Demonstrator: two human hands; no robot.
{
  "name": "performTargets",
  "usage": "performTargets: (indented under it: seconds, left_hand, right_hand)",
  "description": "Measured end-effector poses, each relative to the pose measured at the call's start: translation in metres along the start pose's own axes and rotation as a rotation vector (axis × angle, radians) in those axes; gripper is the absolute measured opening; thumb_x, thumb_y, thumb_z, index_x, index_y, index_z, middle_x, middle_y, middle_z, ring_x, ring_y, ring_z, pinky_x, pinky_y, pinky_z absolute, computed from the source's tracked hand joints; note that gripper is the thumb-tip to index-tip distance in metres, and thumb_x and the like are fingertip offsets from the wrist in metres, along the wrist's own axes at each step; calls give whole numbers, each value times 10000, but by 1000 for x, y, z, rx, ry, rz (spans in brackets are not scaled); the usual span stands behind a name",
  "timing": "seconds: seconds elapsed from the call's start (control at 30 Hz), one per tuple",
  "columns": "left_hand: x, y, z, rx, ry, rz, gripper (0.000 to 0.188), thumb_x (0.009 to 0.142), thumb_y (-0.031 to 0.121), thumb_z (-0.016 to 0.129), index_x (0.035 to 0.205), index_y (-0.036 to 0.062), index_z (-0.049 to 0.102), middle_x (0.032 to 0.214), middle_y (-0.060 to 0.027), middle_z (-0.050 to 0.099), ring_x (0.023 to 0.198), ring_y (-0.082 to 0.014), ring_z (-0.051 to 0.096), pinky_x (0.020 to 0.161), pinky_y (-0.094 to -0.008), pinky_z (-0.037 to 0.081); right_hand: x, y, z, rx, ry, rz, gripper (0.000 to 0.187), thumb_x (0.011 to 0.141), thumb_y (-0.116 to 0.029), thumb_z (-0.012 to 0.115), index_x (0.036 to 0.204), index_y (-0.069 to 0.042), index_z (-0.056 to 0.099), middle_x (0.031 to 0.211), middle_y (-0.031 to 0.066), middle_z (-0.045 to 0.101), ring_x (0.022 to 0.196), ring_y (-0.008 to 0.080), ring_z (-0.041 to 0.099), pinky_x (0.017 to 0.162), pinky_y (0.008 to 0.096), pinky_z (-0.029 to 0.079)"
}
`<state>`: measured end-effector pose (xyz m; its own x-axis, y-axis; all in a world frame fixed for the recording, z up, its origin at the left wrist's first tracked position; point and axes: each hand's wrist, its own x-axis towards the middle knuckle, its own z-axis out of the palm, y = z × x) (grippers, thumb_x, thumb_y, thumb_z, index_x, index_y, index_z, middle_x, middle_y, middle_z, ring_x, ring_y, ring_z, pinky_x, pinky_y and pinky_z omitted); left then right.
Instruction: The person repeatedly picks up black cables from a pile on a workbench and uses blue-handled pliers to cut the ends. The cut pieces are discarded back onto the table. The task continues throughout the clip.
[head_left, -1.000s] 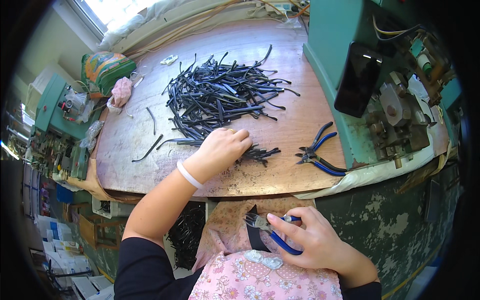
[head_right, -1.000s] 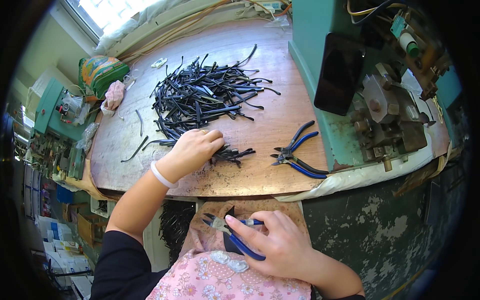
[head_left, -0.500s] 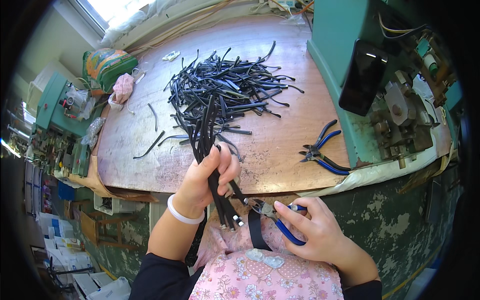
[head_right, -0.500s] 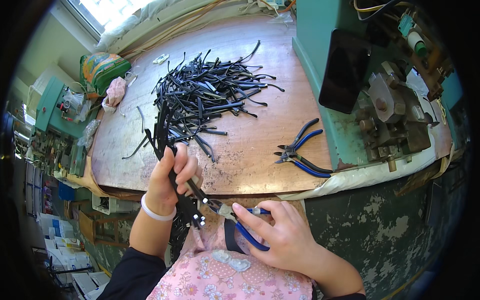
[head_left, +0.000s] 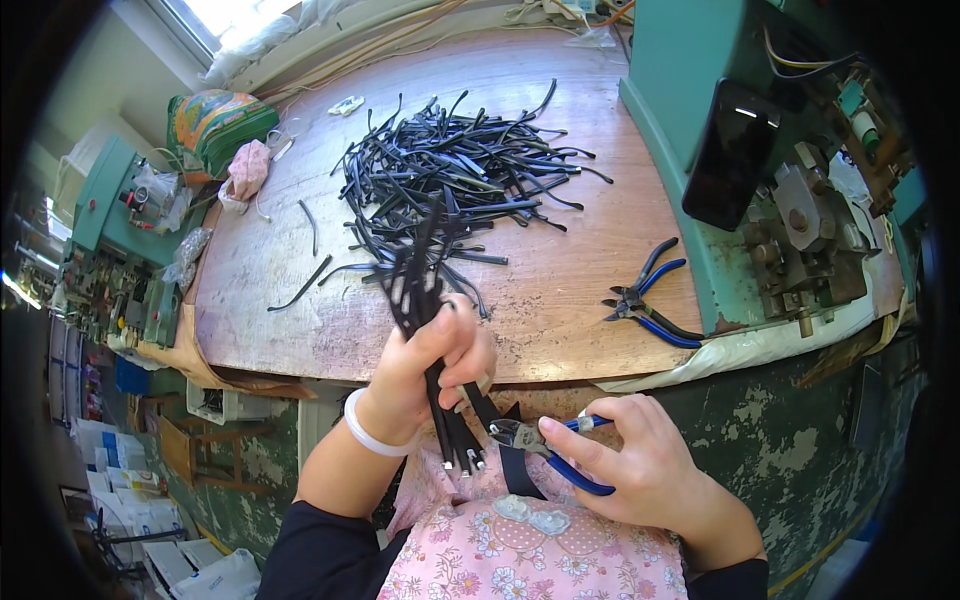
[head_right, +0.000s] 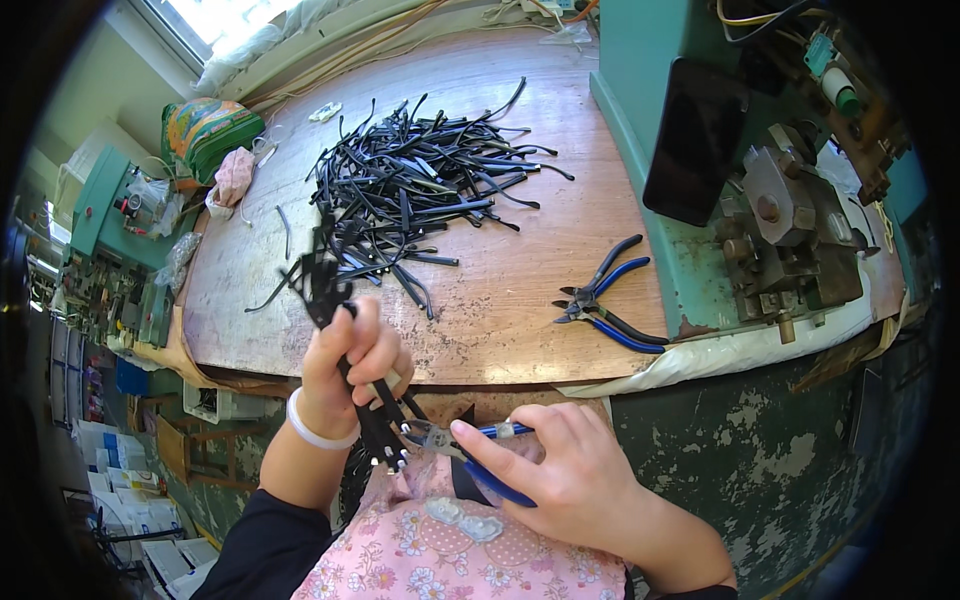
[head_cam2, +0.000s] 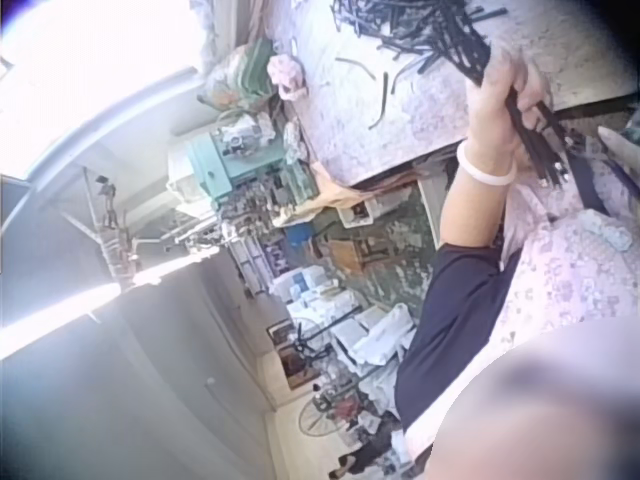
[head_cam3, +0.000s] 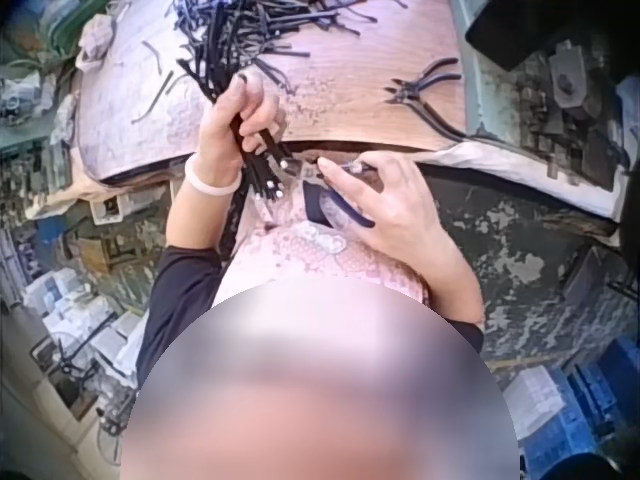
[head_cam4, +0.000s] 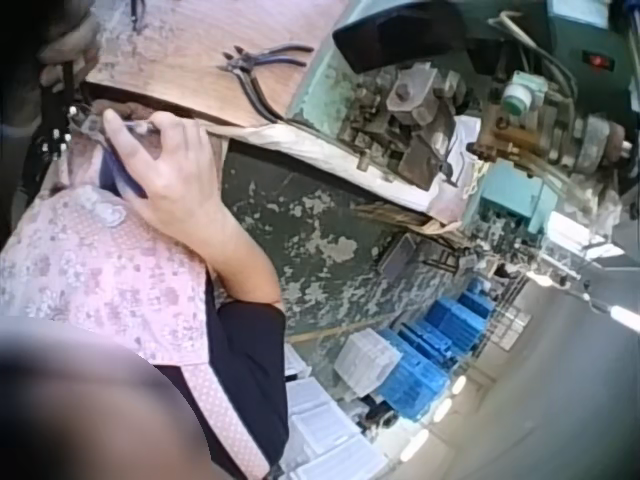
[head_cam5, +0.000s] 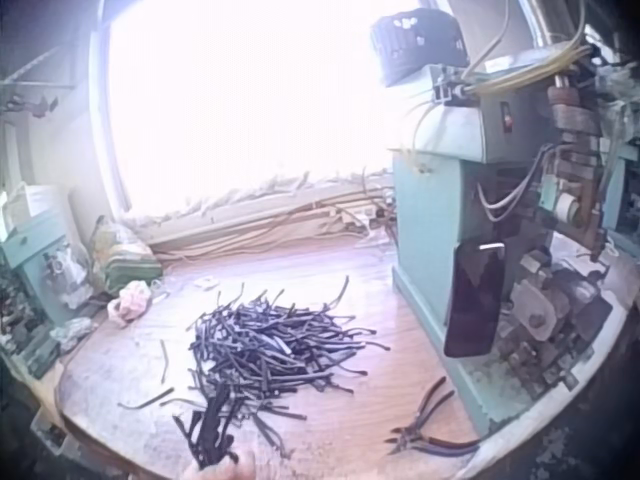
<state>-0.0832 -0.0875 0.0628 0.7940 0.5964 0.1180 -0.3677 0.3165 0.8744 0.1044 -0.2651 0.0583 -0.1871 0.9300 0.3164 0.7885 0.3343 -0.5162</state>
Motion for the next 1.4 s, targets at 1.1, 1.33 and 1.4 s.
performTargets:
  seconds: [1.1,1.33,1.4]
  left_hand:
    - [0,16,-57,1106,278,-14,234,874,111,698,1069,88,572,806,-73,659,650,-215,653,616,-334,541]
    - [36,-20,-102,2091,-107,253,204,803,104,657,1000,99,602,781,-71,658,775,-252,681,660,-361,527]
    - [38,-20,-90,2012,-84,206,210,800,129,680,985,80,593,777,-81,669,785,-266,686,656,-360,530]
  right_hand:
    - [-6,0,-1,271,-43,78,699,693,-203,790,1366,-191,603,1048,128,549,841,269,586,775,379,497]
    - [-9,-2,0,241,-83,67,698,701,-209,778,1375,-191,597,1071,125,547,862,264,577,797,383,485]
    - [-9,-2,1,242,-86,70,693,705,-210,778,1374,-188,597,1070,128,546,874,271,573,803,385,482]
